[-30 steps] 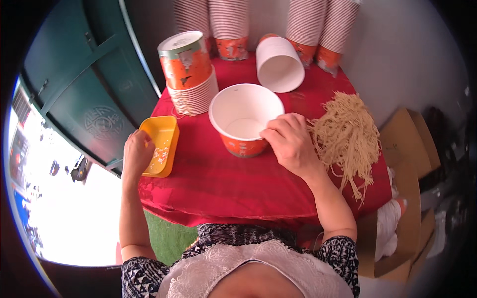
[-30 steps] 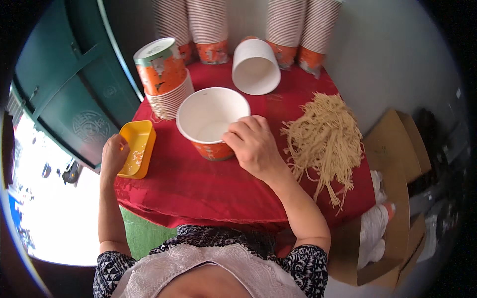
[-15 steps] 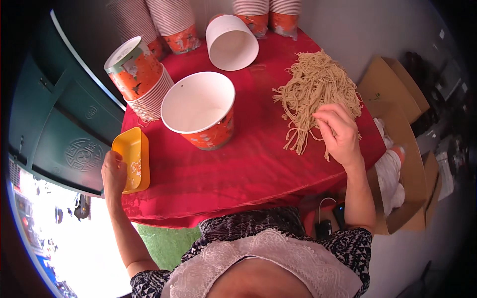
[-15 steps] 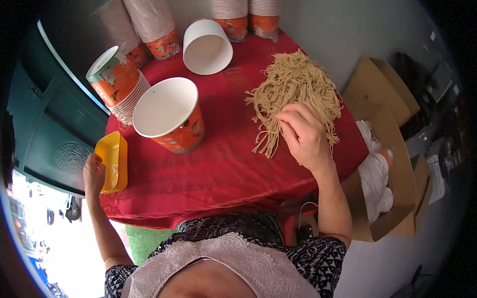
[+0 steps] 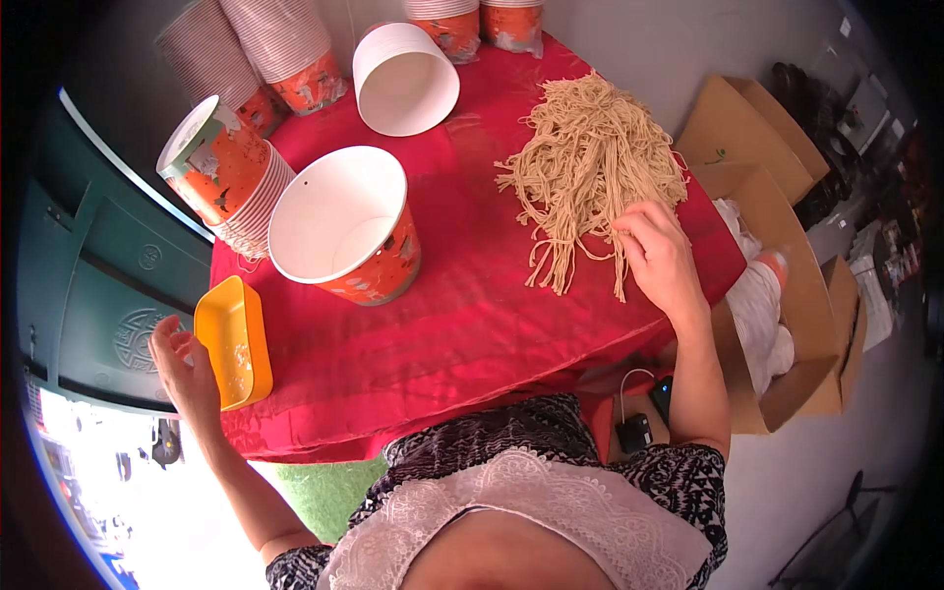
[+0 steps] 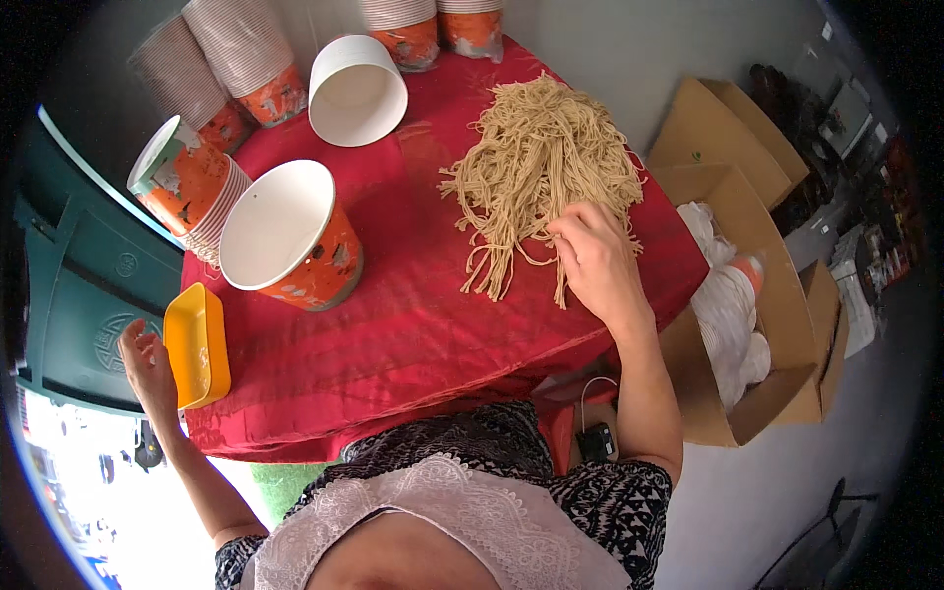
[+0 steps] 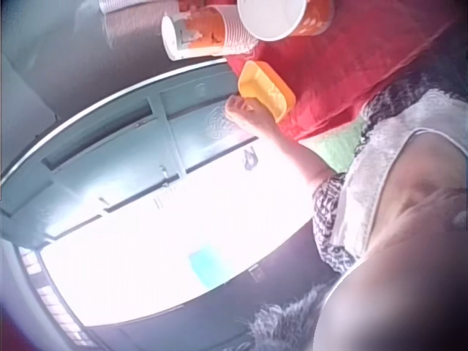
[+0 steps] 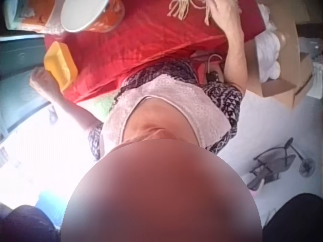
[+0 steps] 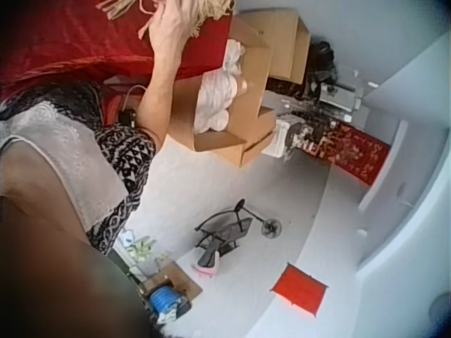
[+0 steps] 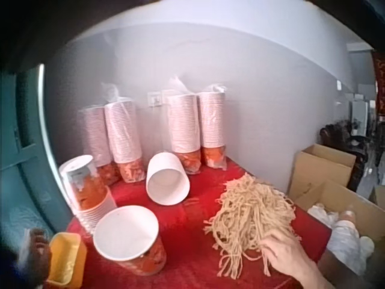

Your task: Threading and tying thin strings to holes in decorative paper cups.

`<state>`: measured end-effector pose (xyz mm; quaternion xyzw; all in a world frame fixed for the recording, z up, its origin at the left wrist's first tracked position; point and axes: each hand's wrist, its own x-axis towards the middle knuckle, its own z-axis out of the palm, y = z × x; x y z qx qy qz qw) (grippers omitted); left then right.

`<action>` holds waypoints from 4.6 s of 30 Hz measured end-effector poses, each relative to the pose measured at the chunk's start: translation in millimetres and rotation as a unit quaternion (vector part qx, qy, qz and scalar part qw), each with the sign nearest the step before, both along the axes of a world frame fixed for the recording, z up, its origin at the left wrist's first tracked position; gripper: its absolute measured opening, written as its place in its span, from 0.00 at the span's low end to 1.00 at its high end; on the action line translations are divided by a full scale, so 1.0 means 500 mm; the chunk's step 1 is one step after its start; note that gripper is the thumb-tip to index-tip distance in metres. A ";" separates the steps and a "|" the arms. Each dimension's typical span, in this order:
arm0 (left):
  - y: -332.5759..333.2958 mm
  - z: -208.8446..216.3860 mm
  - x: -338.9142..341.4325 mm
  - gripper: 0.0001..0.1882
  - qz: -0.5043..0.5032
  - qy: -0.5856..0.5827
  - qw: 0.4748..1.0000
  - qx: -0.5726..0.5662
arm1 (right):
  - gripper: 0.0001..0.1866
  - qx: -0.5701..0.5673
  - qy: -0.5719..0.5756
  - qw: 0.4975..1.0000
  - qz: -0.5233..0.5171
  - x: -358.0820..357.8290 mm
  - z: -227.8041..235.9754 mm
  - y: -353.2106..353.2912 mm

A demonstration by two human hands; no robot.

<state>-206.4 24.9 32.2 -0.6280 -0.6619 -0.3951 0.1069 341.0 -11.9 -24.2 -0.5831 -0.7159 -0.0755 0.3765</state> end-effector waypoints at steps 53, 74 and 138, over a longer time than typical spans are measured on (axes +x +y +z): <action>-0.079 -0.045 0.363 0.06 -0.423 -0.201 0.868 -0.163 | 0.10 0.040 0.165 0.927 0.334 -0.361 0.028 0.012; -0.059 -0.017 0.333 0.13 -0.400 -0.245 0.880 -0.073 | 0.08 0.021 0.310 0.917 0.252 -0.399 0.032 0.034; 0.162 0.089 0.334 0.10 -0.375 -0.157 0.864 -0.297 | 0.05 -0.034 0.131 0.946 0.296 -0.347 0.036 0.153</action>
